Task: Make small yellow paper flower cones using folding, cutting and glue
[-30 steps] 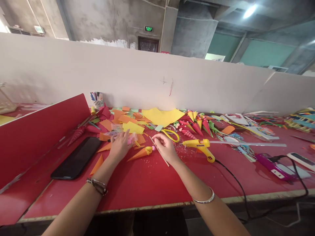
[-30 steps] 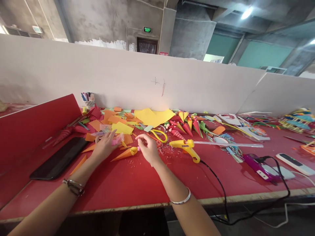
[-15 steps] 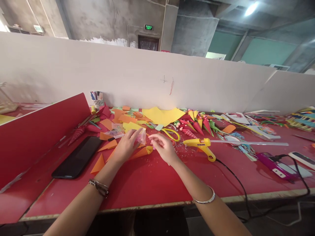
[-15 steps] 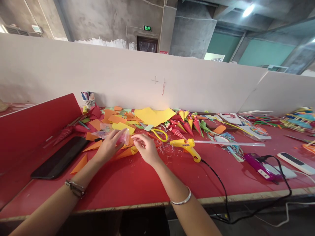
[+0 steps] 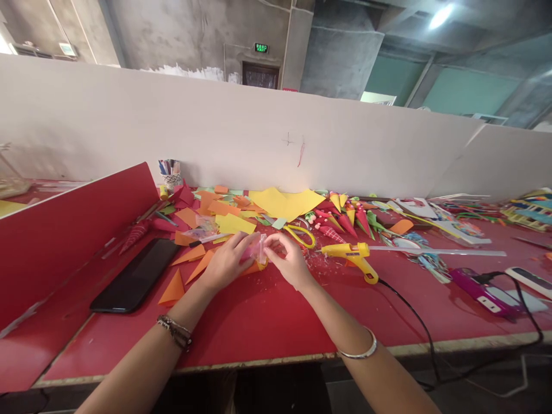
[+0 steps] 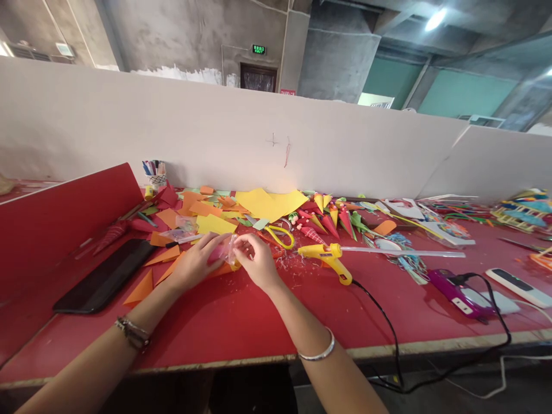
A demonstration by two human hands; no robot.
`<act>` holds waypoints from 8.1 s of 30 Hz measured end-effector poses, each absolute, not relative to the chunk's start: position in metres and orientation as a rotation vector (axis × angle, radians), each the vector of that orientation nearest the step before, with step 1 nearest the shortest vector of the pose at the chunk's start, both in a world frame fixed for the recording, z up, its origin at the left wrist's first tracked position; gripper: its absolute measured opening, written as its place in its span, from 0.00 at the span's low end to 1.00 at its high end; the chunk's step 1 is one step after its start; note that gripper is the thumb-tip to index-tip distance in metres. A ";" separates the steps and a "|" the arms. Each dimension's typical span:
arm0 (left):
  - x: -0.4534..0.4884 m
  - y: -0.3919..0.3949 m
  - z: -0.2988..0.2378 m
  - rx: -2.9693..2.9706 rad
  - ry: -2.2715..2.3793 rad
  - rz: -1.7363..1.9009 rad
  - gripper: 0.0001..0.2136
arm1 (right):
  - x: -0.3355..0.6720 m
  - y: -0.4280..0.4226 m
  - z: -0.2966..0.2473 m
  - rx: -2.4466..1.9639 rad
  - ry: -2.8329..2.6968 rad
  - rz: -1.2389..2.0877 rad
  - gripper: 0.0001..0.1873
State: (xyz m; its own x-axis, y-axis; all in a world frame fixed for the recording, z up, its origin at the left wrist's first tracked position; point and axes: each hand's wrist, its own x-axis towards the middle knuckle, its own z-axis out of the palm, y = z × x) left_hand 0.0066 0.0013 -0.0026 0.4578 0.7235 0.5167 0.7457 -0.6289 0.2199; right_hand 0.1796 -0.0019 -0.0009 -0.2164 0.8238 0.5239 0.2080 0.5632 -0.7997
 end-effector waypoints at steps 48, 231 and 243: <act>-0.020 0.015 -0.016 -2.017 -1.869 -0.836 0.28 | 0.181 0.004 0.000 -0.817 -1.242 1.269 0.12; 0.013 0.000 0.000 -2.907 -1.999 -1.660 0.12 | 0.181 -0.005 0.004 -0.926 -1.579 0.525 0.07; 0.018 -0.002 -0.007 -3.217 -1.954 -2.605 0.14 | 0.178 0.001 -0.012 -0.931 -1.973 0.427 0.12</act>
State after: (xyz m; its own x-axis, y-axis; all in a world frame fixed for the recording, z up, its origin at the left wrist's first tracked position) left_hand 0.0178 -0.0022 -0.0068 0.4257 0.9043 0.0308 -0.2235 0.0722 0.9720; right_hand 0.1776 0.0006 -0.0124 -0.3251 0.7499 0.5761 0.4447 0.6589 -0.6068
